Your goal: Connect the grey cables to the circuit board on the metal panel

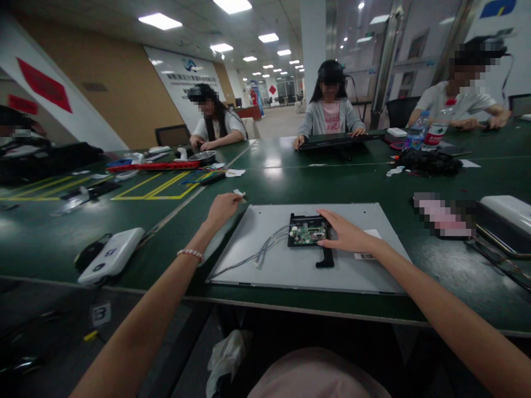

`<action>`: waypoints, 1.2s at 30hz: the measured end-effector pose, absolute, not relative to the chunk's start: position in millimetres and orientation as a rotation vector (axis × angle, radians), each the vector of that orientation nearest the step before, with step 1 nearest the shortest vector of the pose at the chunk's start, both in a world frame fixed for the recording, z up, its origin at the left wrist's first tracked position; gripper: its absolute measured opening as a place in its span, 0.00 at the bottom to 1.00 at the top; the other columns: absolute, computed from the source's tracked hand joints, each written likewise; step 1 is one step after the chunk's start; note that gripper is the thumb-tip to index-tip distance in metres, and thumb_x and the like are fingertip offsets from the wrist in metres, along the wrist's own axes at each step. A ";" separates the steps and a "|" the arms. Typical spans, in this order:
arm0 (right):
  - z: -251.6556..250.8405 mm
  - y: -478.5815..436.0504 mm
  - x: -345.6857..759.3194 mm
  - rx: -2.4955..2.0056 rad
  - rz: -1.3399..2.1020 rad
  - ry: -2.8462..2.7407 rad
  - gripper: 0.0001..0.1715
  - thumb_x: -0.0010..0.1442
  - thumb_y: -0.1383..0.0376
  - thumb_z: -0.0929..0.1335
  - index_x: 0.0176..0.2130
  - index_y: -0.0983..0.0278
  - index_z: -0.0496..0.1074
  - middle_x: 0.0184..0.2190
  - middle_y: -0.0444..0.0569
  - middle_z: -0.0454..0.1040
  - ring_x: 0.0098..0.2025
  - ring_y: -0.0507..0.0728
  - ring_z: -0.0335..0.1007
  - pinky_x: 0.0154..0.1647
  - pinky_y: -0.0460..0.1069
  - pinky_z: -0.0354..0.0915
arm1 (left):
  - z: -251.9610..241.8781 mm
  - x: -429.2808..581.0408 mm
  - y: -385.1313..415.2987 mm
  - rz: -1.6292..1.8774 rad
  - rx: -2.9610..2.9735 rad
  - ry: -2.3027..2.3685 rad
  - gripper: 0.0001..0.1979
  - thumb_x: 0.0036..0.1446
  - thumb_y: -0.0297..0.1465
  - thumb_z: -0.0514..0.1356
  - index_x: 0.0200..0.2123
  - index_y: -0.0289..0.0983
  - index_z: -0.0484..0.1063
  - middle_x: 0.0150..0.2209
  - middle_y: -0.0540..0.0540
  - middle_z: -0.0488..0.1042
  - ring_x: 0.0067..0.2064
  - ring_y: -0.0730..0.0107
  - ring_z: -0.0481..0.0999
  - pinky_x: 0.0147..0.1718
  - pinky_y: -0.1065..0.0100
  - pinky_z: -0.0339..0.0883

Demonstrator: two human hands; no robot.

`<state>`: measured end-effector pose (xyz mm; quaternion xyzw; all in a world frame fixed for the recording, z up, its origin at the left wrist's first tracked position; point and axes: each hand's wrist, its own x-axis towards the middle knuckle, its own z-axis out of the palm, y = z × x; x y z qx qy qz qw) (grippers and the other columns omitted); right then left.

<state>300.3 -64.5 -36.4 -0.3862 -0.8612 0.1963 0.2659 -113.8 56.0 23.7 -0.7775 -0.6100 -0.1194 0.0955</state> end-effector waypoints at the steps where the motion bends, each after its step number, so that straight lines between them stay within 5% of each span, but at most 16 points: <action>1: -36.6 -64.2 300.5 -1.045 0.528 -2.326 0.51 0.60 0.46 0.67 0.71 0.56 0.41 0.69 0.56 0.50 0.69 0.68 0.48 0.68 0.66 0.49 | 26.5 -105.3 52.6 -0.392 -2.352 -1.762 0.18 0.59 0.23 0.50 0.45 0.36 0.78 0.47 0.44 0.79 0.49 0.64 0.76 0.53 0.68 0.64; 19: -40.1 -66.2 305.0 -1.066 0.519 -2.328 0.53 0.59 0.46 0.68 0.70 0.55 0.40 0.69 0.56 0.50 0.69 0.67 0.48 0.68 0.66 0.49 | 17.5 52.9 26.0 -0.656 -2.891 -0.945 0.11 0.59 0.26 0.58 0.38 0.38 0.81 0.39 0.43 0.77 0.44 0.64 0.75 0.47 0.64 0.67; 27: -40.9 -64.3 306.2 -1.072 0.533 -2.337 0.54 0.58 0.45 0.68 0.71 0.55 0.40 0.69 0.56 0.50 0.69 0.68 0.48 0.68 0.67 0.50 | -8.5 42.6 38.8 -0.782 -3.085 -1.044 0.13 0.56 0.22 0.57 0.38 0.36 0.81 0.39 0.45 0.81 0.42 0.69 0.78 0.47 0.68 0.68; 36: -41.4 -64.9 306.8 -1.081 0.528 -2.349 0.53 0.59 0.45 0.68 0.71 0.54 0.40 0.70 0.55 0.49 0.69 0.68 0.47 0.68 0.67 0.50 | 0.5 39.8 25.1 -0.543 -3.097 -1.055 0.18 0.54 0.21 0.53 0.42 0.37 0.80 0.44 0.45 0.79 0.47 0.67 0.76 0.53 0.66 0.66</action>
